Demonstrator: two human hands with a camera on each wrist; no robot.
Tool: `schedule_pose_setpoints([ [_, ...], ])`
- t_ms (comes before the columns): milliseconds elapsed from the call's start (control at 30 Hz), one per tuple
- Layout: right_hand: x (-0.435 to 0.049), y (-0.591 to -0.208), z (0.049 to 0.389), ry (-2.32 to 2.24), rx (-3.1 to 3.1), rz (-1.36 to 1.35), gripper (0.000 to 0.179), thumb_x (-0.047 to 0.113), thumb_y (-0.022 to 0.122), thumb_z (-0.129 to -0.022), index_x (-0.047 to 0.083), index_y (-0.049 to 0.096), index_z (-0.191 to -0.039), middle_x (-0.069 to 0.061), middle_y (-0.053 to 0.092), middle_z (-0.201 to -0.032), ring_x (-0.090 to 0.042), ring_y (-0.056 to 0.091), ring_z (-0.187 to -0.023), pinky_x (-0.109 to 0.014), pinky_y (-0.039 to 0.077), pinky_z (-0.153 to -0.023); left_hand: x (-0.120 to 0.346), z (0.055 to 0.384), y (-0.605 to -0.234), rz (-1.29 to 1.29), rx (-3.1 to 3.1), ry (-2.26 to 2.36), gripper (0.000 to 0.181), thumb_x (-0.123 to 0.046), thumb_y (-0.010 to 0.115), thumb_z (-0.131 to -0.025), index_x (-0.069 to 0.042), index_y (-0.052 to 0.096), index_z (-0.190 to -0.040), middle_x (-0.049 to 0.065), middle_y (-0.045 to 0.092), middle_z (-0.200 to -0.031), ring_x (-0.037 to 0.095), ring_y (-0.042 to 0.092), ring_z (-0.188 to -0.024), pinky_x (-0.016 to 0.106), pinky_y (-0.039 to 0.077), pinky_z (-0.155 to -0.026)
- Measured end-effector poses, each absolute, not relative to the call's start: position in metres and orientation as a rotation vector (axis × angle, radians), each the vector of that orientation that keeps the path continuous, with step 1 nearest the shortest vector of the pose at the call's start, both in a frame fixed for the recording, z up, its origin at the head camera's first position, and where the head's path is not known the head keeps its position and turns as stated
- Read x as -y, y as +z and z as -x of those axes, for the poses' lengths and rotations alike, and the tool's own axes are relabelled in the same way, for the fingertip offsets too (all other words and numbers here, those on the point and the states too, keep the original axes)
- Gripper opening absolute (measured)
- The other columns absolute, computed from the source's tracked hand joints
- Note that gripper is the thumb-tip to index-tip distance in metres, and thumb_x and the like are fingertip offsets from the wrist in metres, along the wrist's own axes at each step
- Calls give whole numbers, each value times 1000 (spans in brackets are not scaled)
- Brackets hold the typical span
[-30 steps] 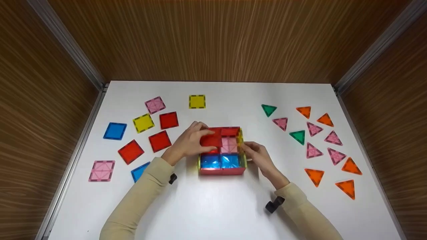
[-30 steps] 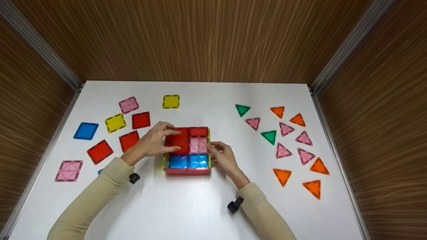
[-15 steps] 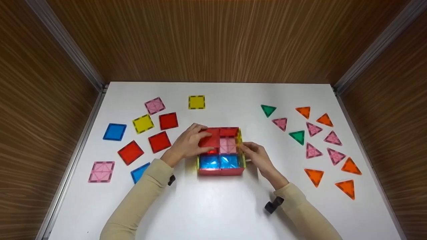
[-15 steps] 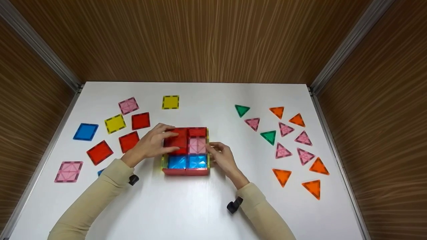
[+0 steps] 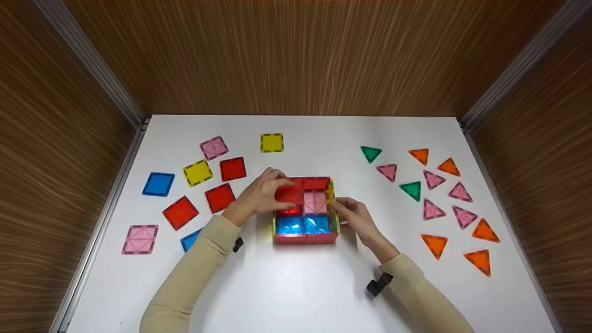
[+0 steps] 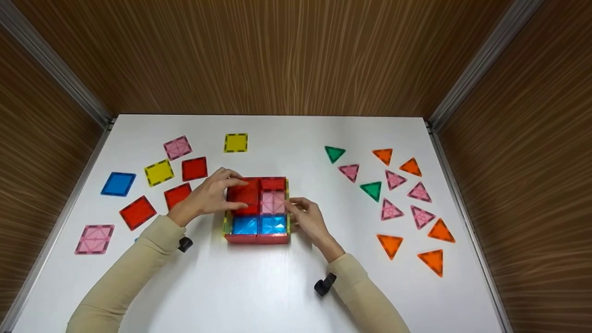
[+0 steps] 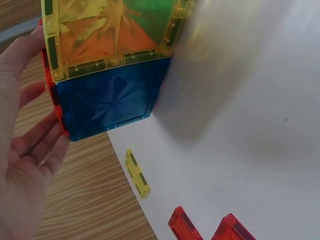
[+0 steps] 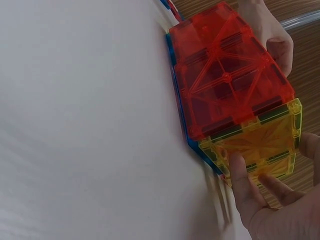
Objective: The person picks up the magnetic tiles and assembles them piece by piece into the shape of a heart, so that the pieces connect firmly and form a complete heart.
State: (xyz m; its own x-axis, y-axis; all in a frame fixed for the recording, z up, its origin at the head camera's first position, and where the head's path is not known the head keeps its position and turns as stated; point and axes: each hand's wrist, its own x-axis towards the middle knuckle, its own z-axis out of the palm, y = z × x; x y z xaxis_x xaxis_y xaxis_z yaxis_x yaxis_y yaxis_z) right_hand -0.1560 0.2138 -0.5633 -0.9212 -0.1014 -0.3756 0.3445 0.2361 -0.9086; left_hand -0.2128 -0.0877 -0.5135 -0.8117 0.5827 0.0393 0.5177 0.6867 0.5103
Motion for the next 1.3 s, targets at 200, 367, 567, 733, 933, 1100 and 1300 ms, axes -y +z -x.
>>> schedule_pose_setpoints([
  [200, -213, -563, 156, -1725, -2163, -222, 58, 49, 62, -105, 7, 60, -144, -18, 64, -140, -22, 66, -107, -30, 61, -90, 88, 212, -514, -914, -2769, 777, 62, -47, 84, -88, -17, 69, -140, 9, 60, -135, 23, 52, -129, 39, 56, -110],
  [367, -214, -563, 158, -1709, -2152, -223, 60, 52, 61, -104, 7, 59, -145, -18, 63, -143, -25, 64, -111, -30, 60, -93, 86, 215, -509, -869, -2747, 773, 66, -45, 86, -86, -18, 67, -142, 9, 60, -133, 23, 52, -126, 39, 57, -107],
  [567, -214, -562, 157, -1709, -2154, -209, 62, 52, 61, -104, 7, 57, -147, -18, 62, -144, -24, 63, -111, -29, 59, -92, 83, 219, -504, -812, -2717, 773, 66, -42, 88, -84, -18, 67, -142, 10, 61, -134, 25, 53, -128, 43, 58, -107],
  [733, -214, -563, 157, -1709, -2161, -210, 61, 52, 61, -104, 7, 58, -146, -18, 63, -143, -25, 64, -113, -31, 59, -94, 83, 222, -500, -795, -2691, 776, 66, -44, 87, -83, -17, 68, -141, 11, 61, -135, 26, 53, -129, 46, 57, -108],
  [933, -214, -564, 156, -1700, -2168, -214, 62, 53, 62, -103, 8, 59, -146, -17, 63, -143, -25, 64, -112, -31, 59, -94, 83, 222, -502, -826, -2691, 774, 62, -44, 87, -83, -15, 72, -136, 12, 62, -132, 25, 53, -127, 44, 57, -108],
  [1100, -214, -564, 155, -1702, -2156, -214, 62, 53, 61, -104, 8, 58, -147, -18, 62, -143, -26, 62, -113, -30, 59, -92, 85, 222, -507, -877, -2718, 776, 60, -44, 88, -82, -13, 74, -132, 12, 61, -128, 25, 52, -124, 43, 56, -108],
  [1300, -214, -563, 157, -1693, -2147, -228, 63, 55, 61, -103, 10, 57, -148, -17, 61, -146, -29, 61, -118, -31, 58, -94, 85, 223, -508, -898, -2722, 778, 59, -44, 88, -82, -12, 76, -130, 12, 61, -126, 25, 51, -123, 42, 56, -107],
])
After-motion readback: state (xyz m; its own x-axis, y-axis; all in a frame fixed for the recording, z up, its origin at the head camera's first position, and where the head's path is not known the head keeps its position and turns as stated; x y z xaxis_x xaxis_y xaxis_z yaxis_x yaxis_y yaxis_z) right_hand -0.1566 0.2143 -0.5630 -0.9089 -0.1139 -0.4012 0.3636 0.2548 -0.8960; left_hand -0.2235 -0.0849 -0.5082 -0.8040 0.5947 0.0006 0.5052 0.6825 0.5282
